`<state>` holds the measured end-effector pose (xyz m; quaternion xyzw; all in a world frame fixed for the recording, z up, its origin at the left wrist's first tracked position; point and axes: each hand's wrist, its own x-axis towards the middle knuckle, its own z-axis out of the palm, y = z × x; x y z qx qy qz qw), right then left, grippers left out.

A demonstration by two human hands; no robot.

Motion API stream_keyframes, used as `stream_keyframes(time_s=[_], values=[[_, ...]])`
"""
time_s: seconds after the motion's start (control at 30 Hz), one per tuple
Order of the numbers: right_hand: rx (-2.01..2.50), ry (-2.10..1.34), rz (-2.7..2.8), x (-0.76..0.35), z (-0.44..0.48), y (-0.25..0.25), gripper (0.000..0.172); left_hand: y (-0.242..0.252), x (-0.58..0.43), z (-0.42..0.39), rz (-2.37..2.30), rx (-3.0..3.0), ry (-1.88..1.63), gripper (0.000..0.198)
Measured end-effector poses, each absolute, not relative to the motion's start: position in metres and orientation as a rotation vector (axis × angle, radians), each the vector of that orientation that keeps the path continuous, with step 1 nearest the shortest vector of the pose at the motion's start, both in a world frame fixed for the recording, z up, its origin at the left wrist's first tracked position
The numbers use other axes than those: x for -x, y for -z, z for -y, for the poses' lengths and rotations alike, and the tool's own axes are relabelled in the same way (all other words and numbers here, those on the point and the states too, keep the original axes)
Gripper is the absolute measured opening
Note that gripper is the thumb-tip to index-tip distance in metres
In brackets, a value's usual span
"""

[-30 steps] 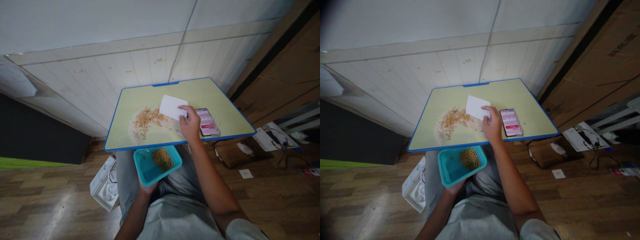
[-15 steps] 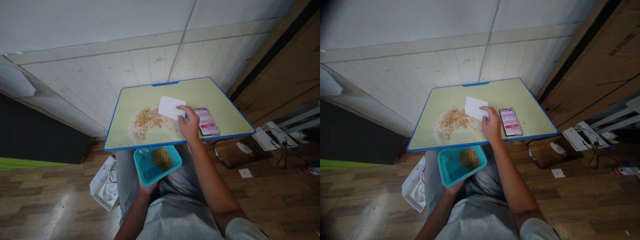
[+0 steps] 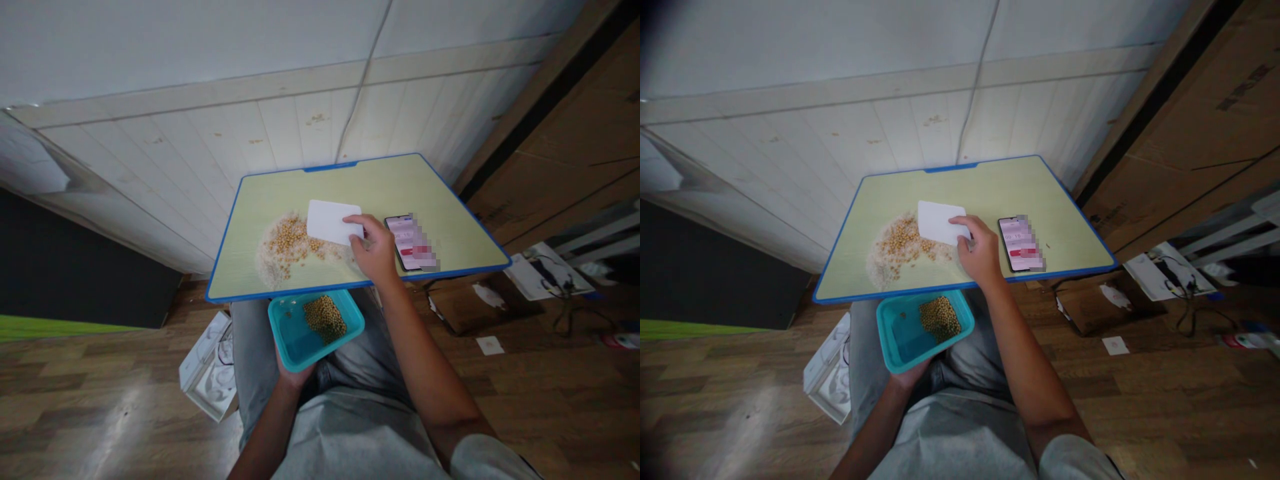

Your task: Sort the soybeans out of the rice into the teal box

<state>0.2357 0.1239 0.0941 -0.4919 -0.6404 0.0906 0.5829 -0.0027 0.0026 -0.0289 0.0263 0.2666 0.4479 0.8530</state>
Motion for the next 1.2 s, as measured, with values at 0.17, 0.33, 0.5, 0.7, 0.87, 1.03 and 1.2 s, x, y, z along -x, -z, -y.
stream_keyframes(time_s=[0.17, 0.33, 0.5, 0.7, 0.87, 1.03, 1.2], values=[[1.095, -0.218, 1.49, -0.234, -0.123, -0.095, 0.047, 0.021, 0.0, -0.002, -0.712, -0.038, -0.969, 0.078], [1.084, -0.228, 1.503, -0.235, -0.123, -0.094, 0.046, 0.019, -0.001, -0.001, -0.782, -0.14, -0.957, 0.074], [1.077, -0.249, 1.489, -0.235, -0.123, -0.094, 0.045, 0.013, -0.003, -0.001, -0.66, -0.129, -0.963, 0.076], [1.011, -0.296, 1.526, -0.235, -0.122, -0.093, 0.044, 0.029, 0.004, 0.0, -0.572, -0.057, -0.982, 0.073], [0.997, -0.316, 1.517, -0.235, -0.122, -0.092, 0.043, 0.05, 0.01, 0.0, -0.514, -0.014, -1.037, 0.068], [1.026, -0.327, 1.566, -0.235, -0.123, -0.092, 0.041, 0.044, 0.003, -0.002, -0.472, -0.014, -1.045, 0.078], [0.998, -0.339, 1.615, -0.237, -0.122, -0.092, 0.041, 0.041, -0.001, -0.004, -0.471, -0.01, -1.048, 0.076]])
